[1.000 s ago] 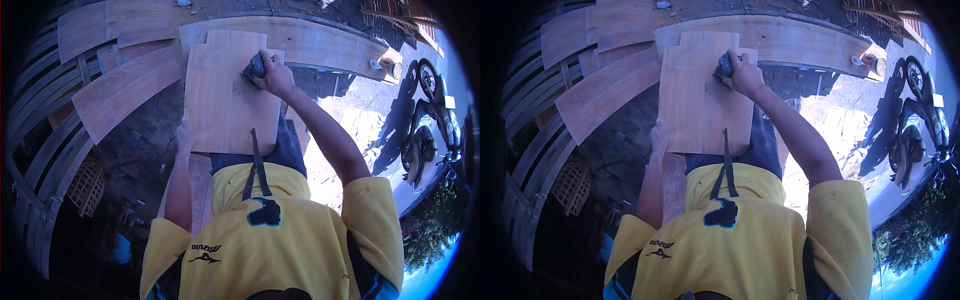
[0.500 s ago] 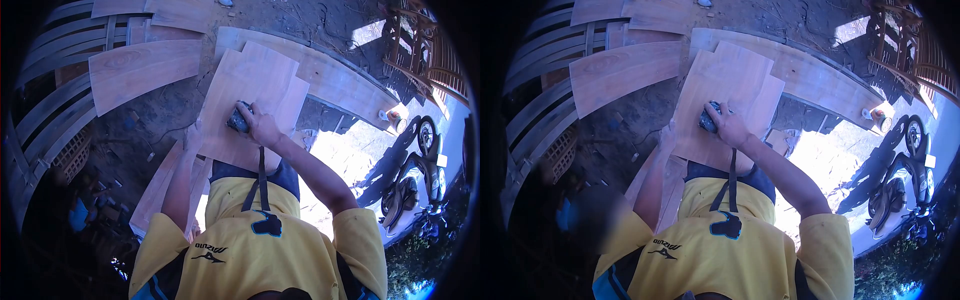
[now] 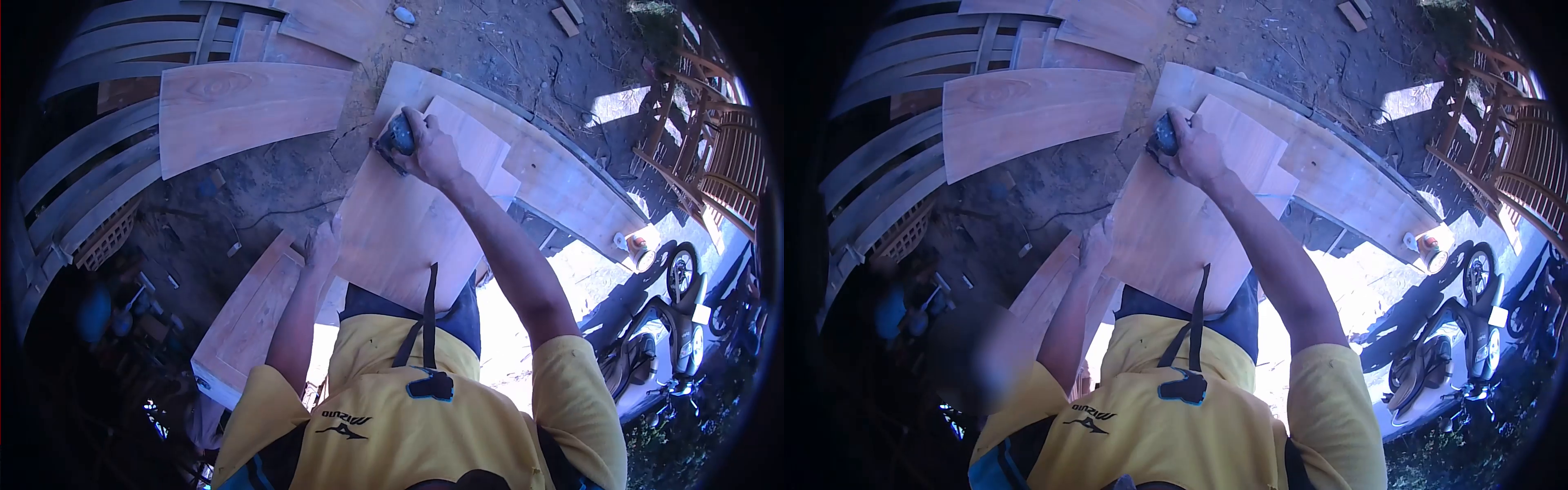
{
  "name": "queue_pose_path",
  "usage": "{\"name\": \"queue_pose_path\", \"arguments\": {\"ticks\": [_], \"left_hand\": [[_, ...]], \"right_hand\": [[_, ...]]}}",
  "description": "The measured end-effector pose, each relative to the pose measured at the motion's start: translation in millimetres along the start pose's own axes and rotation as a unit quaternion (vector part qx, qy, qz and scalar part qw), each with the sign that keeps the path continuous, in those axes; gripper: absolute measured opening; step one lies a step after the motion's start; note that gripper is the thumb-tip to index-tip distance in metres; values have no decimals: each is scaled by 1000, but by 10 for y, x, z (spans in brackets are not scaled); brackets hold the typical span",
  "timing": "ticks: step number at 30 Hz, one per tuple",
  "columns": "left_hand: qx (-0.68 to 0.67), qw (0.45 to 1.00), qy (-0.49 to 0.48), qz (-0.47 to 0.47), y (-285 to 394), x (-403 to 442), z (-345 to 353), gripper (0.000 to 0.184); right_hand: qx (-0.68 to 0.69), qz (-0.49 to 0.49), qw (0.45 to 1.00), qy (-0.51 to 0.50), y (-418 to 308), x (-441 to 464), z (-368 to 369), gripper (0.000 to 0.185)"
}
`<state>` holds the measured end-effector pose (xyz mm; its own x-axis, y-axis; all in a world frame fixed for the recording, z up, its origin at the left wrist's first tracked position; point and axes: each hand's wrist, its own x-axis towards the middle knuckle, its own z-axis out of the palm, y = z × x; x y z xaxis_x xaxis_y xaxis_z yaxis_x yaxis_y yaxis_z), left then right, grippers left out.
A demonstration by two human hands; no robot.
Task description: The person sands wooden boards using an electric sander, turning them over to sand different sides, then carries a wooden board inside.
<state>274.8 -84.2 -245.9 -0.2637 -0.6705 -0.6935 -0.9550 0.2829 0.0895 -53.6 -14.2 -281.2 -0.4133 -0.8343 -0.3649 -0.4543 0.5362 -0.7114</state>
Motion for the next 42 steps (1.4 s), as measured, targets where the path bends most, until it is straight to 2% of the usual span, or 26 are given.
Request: {"name": "queue_pose_path", "arguments": {"ticks": [2, 5, 8, 10, 12, 14, 16, 18, 19, 22, 24, 26, 31, 34, 36, 37, 39, 40, 42], "left_hand": [[11, 1000, 12, 17, -125, 30, 115, 65], [18, 999, 24, 44, -116, 17, 144, 63], [11, 999, 23, 35, -84, -27, 140, 61], [7, 999, 26, 21, -57, -45, 96, 60], [-7, 1000, 10, 15, 12, -49, 31, 59], [-7, 1000, 7, 19, 19, -46, 8, 59], [-6, 1000, 3, 23, 25, -46, 5, 60], [-10, 1000, 6, 14, 30, -55, 13, 59], [-10, 1000, 5, 15, 21, -42, 33, 59], [-5, 1000, 6, 14, -33, -41, 81, 60], [-4, 1000, 3, 5, -24, -38, 84, 61], [-14, 1000, -10, -10, 74, -60, -10, 62], [-36, 998, -40, -32, 147, 16, -120, 66], [-81, 995, -49, -9, 286, 337, -104, 69], [-195, 972, -118, 51, 399, 737, 63, 69], [-198, 972, -115, 55, 543, 865, 46, 69], [-286, 940, -164, 90, 813, 1027, -36, 63], [-290, 938, -160, 97, 849, 1065, -45, 63], [-340, 908, -234, 69, 908, 1150, -87, 58]], "right_hand": [[11, -72, 994, -80, -262, -196, 104, 101], [10, -99, 992, -81, -293, -138, 116, 99], [11, -10, 999, 34, 29, 394, -72, 86], [-13, 47, 998, 47, 193, 706, -219, 86], [2, 54, 998, 43, 194, 700, -284, 86], [5, 15, 998, 57, 133, 468, -102, 88], [-7, -36, 999, 21, 6, 156, 52, 91], [-5, -33, 998, -49, -140, -69, 32, 94], [-7, -32, 998, -48, -108, -62, -2, 94], [-5, 12, 999, -31, 76, 79, -105, 93], [9, 19, 998, 54, 414, 332, -212, 89], [-21, 52, 996, 63, 634, 496, -407, 88], [-21, 15, 997, 67, 949, 414, -557, 88], [-29, -3, 998, 60, 989, 249, -603, 85], [-7, 38, 996, 75, 1024, 157, -686, 85], [-24, 53, 995, 77, 1049, 108, -715, 82], [-20, 46, 995, 82, 1109, -81, -743, 81], [-13, 42, 996, 82, 1144, -221, -765, 79], [-12, 82, 995, 59, 1217, -585, -822, 79]]}}
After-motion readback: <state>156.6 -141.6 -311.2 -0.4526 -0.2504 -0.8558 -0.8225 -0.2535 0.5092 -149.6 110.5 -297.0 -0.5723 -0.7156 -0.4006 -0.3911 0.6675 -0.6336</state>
